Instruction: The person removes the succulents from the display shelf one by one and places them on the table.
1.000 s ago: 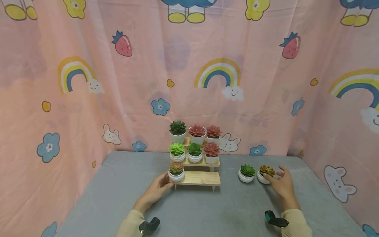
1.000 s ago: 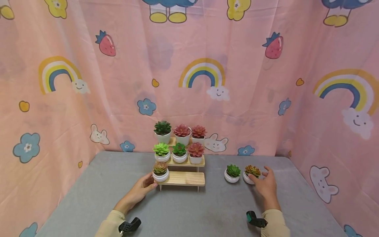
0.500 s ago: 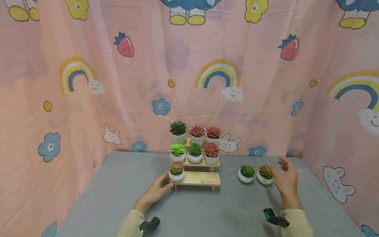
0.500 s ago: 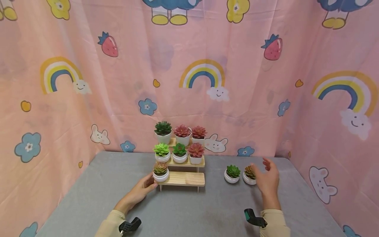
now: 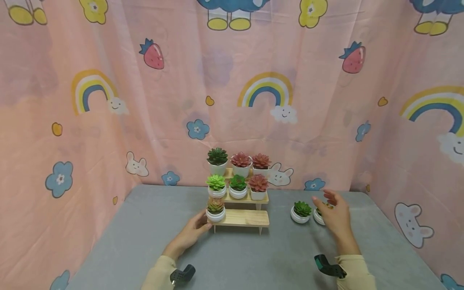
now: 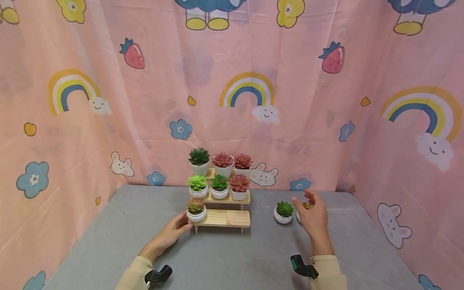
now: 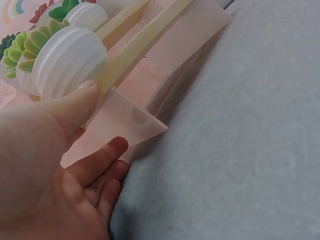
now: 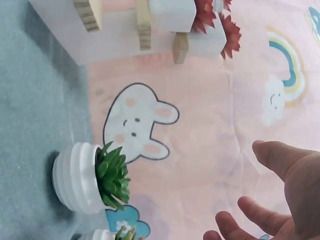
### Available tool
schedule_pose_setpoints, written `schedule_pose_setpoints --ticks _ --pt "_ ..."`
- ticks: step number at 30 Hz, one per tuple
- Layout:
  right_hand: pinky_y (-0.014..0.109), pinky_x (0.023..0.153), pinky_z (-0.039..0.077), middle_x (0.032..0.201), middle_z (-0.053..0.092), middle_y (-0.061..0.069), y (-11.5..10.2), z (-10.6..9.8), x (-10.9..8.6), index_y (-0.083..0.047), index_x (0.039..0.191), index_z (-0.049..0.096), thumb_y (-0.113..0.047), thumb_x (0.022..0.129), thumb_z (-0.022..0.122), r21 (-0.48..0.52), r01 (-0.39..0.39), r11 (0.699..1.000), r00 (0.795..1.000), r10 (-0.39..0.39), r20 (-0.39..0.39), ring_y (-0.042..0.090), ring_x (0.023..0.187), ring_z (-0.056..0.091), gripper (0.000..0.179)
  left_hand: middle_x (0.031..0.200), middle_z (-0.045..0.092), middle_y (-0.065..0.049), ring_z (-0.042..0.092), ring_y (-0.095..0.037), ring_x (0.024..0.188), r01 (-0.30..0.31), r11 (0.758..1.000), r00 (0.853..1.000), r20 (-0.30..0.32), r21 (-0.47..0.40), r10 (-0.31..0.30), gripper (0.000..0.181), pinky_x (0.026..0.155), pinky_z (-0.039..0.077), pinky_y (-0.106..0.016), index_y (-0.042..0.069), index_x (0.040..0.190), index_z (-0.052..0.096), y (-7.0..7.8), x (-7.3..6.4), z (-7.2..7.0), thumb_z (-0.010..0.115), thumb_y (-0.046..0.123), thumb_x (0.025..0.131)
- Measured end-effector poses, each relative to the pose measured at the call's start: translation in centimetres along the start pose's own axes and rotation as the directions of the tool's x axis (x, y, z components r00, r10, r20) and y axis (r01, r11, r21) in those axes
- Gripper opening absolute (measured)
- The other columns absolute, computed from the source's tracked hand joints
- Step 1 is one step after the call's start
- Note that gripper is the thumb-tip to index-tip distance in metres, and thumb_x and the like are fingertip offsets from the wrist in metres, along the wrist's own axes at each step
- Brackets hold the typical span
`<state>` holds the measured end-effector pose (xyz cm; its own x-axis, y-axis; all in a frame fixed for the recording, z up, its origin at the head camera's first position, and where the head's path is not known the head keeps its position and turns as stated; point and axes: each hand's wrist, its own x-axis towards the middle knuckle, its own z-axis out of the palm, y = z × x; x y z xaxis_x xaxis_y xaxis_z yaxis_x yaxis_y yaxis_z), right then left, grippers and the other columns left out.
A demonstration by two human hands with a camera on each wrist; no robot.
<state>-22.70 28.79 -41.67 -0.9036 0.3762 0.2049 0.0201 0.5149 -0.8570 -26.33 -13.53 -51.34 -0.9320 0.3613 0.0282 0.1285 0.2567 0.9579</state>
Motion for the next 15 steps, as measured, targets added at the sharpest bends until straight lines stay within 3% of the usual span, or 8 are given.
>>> schedule_pose_setpoints --ticks 5,9,15 --pt "0.054 0.111 0.037 0.145 0.05 0.032 -0.8 0.6 -0.3 0.003 0.147 0.044 -0.026 0.1 0.065 0.037 0.031 0.999 0.999 -0.032 0.033 0.044 0.135 0.044 0.06 0.152 0.049 -0.023 0.049 -0.041 0.138 0.01 1.0 1.0 0.004 -0.013 -0.01 0.068 0.112 0.042 -0.058 0.011 0.16 0.029 -0.2 0.1 -0.2 0.06 0.029 0.103" --pt "0.057 0.114 0.035 0.145 0.05 0.032 -1.6 1.6 -0.7 0.003 0.146 0.044 -0.026 0.1 0.065 0.059 0.067 0.996 0.993 -0.073 0.091 0.044 0.135 0.044 0.058 0.15 0.05 -0.023 0.05 -0.04 0.137 0.017 1.0 1.0 -0.003 -0.009 -0.017 0.068 0.111 0.042 -0.058 0.01 0.16 0.029 -0.4 0.2 -0.2 0.06 0.029 0.103" --pt "0.056 0.104 0.042 0.142 0.052 0.031 -3.2 3.8 -1.7 0.003 0.144 0.047 -0.023 0.101 0.063 0.058 0.149 0.987 0.975 -0.157 0.16 0.043 0.128 0.048 0.053 0.149 0.051 -0.025 0.05 -0.042 0.136 -0.002 1.0 1.0 0.01 -0.009 0.002 0.069 0.111 0.043 -0.058 0.008 0.16 0.029 -0.4 0.3 -0.3 0.061 0.03 0.102"
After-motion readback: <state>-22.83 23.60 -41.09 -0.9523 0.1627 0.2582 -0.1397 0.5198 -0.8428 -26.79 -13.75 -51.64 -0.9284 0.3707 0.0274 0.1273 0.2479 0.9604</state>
